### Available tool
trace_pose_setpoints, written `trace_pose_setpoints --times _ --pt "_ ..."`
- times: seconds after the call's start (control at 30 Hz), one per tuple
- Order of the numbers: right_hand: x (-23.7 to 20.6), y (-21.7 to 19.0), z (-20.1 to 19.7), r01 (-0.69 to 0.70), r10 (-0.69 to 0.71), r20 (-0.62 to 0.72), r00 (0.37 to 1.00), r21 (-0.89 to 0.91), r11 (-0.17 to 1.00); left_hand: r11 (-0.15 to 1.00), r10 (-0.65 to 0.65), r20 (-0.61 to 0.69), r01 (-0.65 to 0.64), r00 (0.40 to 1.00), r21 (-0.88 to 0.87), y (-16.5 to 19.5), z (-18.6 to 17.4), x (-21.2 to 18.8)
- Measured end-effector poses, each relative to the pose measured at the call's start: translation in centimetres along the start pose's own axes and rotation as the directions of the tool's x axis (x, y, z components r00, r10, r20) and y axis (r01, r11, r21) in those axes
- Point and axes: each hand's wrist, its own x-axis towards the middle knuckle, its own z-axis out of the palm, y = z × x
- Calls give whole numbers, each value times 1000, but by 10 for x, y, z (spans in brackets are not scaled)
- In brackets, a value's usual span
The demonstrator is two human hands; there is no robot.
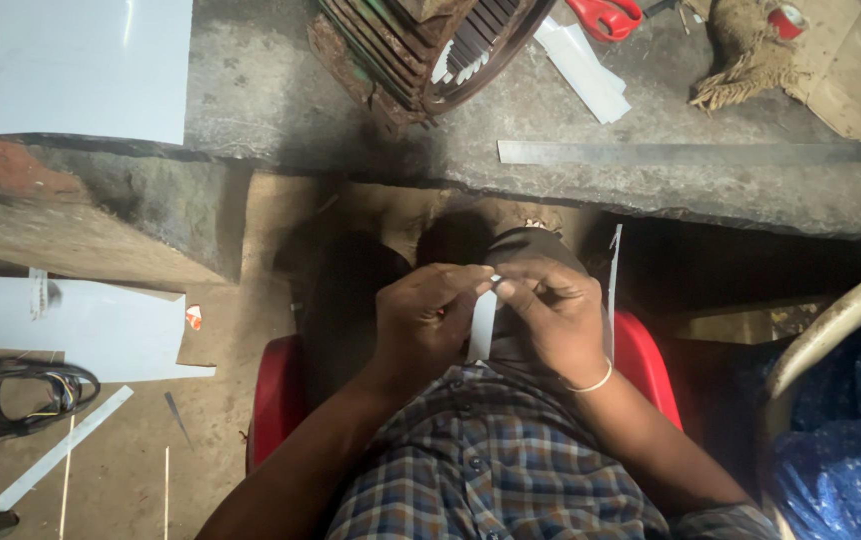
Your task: The person sits on a chair and folds small white paper strips by hand, then inserts each folded strip into the slots of a motor stator housing on the workbench, pressing them in one slot at a time to line the slots.
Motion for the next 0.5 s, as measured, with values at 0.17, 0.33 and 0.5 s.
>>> trace_pose_setpoints --times 0.17,0.33,0.5 --pt "0 -2 3 9 -11 -26 1000 -74 997 1000 7 6 -7 1000 -3 -1 0 -1" --pt "-1 -7 7 56 -62 -38 997 -133 989 1000 -2 6 2 1000 -23 0 1 1" --pt "-3 -8 10 38 -39 -20 999 -52 998 993 -116 15 116 993 -20 -1 4 0"
